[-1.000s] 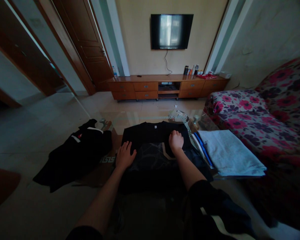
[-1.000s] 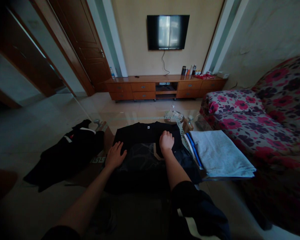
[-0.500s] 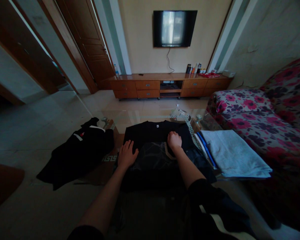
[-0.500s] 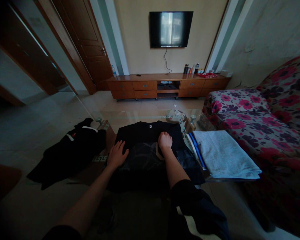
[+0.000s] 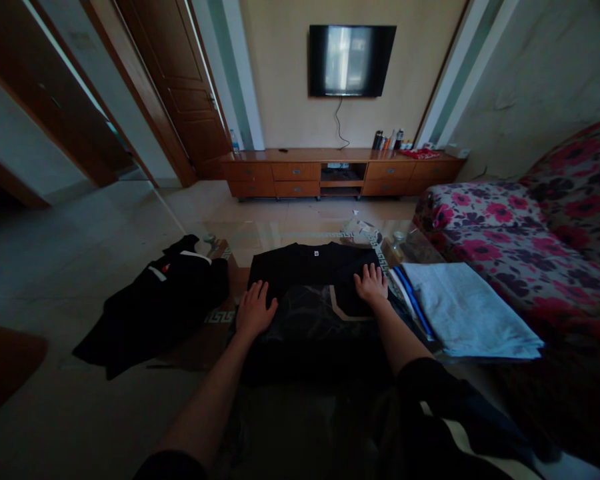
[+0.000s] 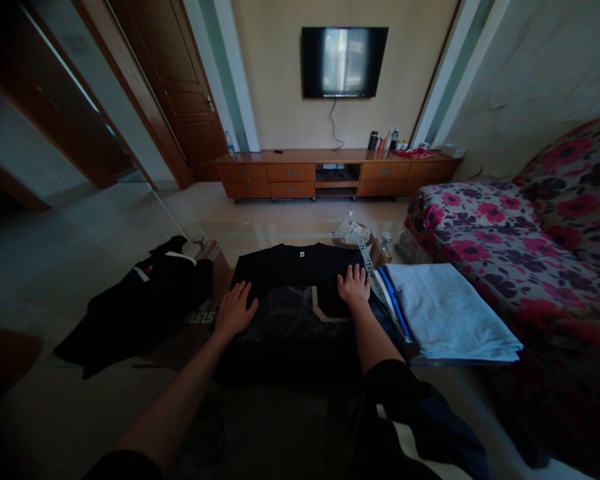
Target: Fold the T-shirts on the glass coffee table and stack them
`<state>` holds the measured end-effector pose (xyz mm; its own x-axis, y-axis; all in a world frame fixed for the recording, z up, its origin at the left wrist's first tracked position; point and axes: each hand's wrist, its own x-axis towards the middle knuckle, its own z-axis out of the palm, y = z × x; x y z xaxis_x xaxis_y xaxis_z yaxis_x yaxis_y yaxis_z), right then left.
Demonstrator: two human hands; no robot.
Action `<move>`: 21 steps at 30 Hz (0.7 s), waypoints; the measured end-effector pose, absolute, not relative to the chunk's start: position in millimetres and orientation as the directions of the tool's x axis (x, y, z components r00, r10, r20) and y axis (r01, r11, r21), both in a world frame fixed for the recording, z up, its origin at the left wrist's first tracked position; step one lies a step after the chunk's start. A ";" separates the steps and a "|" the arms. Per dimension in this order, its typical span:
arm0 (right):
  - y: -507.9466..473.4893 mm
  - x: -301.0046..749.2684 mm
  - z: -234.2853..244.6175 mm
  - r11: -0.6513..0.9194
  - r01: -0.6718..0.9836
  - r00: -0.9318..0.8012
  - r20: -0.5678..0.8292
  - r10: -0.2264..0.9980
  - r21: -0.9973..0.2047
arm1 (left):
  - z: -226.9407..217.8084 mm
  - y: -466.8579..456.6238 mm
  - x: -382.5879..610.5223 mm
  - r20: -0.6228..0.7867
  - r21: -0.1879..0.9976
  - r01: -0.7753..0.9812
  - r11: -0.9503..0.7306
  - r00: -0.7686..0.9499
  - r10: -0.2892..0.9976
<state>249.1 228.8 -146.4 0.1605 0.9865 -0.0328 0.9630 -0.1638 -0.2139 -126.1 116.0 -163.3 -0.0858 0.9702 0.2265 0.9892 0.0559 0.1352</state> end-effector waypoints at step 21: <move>227.4 262.9 -149.8 -0.052 0.988 0.050 -0.020 0.999 -0.147 | -163.3 114.9 -129.6 0.202 0.151 0.987 0.047 -0.077 0.976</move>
<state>262.9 227.4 -149.8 0.0496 0.9986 -0.0195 0.9878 -0.0520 -0.1466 -129.6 114.9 -163.3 -0.0769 0.9764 0.2019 0.9875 0.0466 0.1509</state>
